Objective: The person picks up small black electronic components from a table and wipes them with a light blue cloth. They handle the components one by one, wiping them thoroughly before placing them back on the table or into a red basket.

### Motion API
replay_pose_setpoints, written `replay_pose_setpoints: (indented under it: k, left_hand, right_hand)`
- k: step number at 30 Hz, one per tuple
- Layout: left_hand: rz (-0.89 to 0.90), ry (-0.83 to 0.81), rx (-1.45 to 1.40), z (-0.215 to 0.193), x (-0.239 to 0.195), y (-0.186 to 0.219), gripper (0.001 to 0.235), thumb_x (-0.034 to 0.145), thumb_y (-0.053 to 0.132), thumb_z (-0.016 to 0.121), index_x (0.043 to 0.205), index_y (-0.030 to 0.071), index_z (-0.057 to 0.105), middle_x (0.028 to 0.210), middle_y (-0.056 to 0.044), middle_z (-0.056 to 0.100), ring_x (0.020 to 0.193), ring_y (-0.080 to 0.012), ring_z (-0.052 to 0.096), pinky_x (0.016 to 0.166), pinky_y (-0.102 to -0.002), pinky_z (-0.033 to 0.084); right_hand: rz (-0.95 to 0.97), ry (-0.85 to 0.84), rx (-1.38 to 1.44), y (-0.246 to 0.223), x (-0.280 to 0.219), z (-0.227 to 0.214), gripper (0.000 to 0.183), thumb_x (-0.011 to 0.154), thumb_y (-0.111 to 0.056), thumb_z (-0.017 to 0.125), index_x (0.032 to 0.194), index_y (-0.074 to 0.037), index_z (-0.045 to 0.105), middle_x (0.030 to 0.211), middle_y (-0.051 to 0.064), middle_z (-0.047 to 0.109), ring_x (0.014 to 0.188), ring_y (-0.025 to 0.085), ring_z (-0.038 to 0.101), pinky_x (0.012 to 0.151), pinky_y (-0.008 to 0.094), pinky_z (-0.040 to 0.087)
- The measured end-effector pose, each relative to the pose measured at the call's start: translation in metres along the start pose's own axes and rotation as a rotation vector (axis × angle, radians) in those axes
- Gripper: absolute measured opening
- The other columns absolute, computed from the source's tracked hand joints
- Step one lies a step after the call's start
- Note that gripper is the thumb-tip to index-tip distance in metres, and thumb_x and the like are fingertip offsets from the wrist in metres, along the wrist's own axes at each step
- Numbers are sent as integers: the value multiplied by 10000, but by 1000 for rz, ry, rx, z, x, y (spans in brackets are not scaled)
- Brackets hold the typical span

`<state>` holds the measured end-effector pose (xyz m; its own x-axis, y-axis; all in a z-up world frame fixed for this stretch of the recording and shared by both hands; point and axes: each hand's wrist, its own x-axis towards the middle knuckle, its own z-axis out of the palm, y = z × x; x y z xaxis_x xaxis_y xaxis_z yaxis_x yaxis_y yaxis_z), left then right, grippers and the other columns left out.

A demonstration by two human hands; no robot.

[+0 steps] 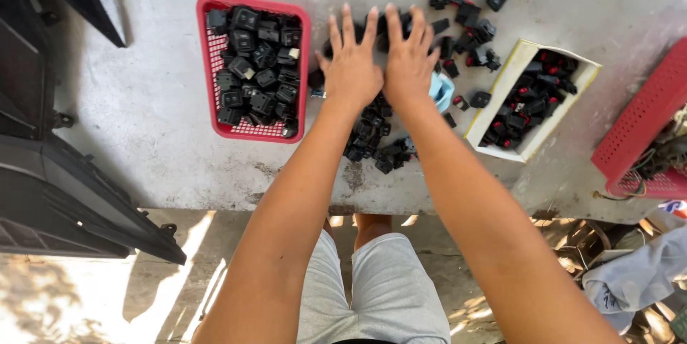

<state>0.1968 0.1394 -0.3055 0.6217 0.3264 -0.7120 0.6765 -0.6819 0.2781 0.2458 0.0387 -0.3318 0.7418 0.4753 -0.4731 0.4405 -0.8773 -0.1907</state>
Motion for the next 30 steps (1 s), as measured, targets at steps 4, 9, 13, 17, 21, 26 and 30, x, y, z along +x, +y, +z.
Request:
replay_pose_setpoints:
  k: [4, 9, 13, 17, 21, 26, 30]
  left_hand:
    - [4, -63, 20, 25, -40, 2, 936, 848, 196, 600, 1647, 237, 115, 1684, -198, -10, 1540, -445, 12, 1088, -765, 280]
    - [78, 39, 99, 20, -54, 27, 943, 772, 248, 686, 1610, 141, 266, 1662, -224, 62, 1511, -483, 106, 1111, -709, 271]
    - [179, 49, 157, 14, -21, 57, 923, 801, 251, 675, 1624, 164, 265, 1676, -172, 25, 1535, -411, 31, 1172, -693, 206]
    - [307, -33, 182, 1, 38, 101, 922, 825, 228, 624, 1635, 150, 192, 1689, -124, -64, 1546, -394, -42, 1176, -638, 242]
    - [391, 20, 289, 0, 75, 133, 914, 862, 223, 655, 1645, 208, 183, 1695, -56, -50, 1542, -371, -40, 1162, -624, 286]
    - [322, -187, 223, 11, 91, 141, 1004, 872, 202, 698, 1673, 190, 93, 1725, -69, -26, 1559, -421, -25, 1143, -744, 234]
    - [340, -242, 216, 7, 64, 131, 1005, 847, 148, 688, 1664, 173, 102, 1726, -35, -27, 1572, -382, 14, 1142, -709, 322]
  right_hand:
    - [4, -72, 33, 9, -52, -3, 868, 797, -67, 737, 1553, -300, 379, 1584, 121, 255, 1367, 397, 380, 997, 673, 422]
    - [-64, 108, 276, 33, -75, -26, 836, 732, 14, 763, 1506, -183, 517, 1600, 139, 340, 1462, 358, 370, 1171, 493, 350]
    - [154, 68, 277, 75, -41, -41, 1049, 670, 244, 513, 1583, -261, 406, 1668, 111, 234, 1510, 373, 286, 1245, 544, 286]
    - [212, 56, 226, 114, 16, -58, 1026, 719, 105, 625, 1625, -259, 307, 1689, 133, 129, 1522, 430, 239, 1129, 632, 350]
    - [257, -78, 193, 129, 46, -60, 1036, 811, -174, 792, 1651, -319, 205, 1705, 90, 0, 1543, 451, 133, 1062, 796, 335]
    - [230, -119, 202, 142, 53, -30, 1192, 660, 21, 912, 1638, -202, 268, 1696, 170, 39, 1529, 447, 162, 1007, 688, 500]
    - [141, -9, 306, 129, 22, -19, 1040, 654, 78, 841, 1576, -79, 386, 1668, 228, 99, 1501, 488, 212, 1034, 603, 553]
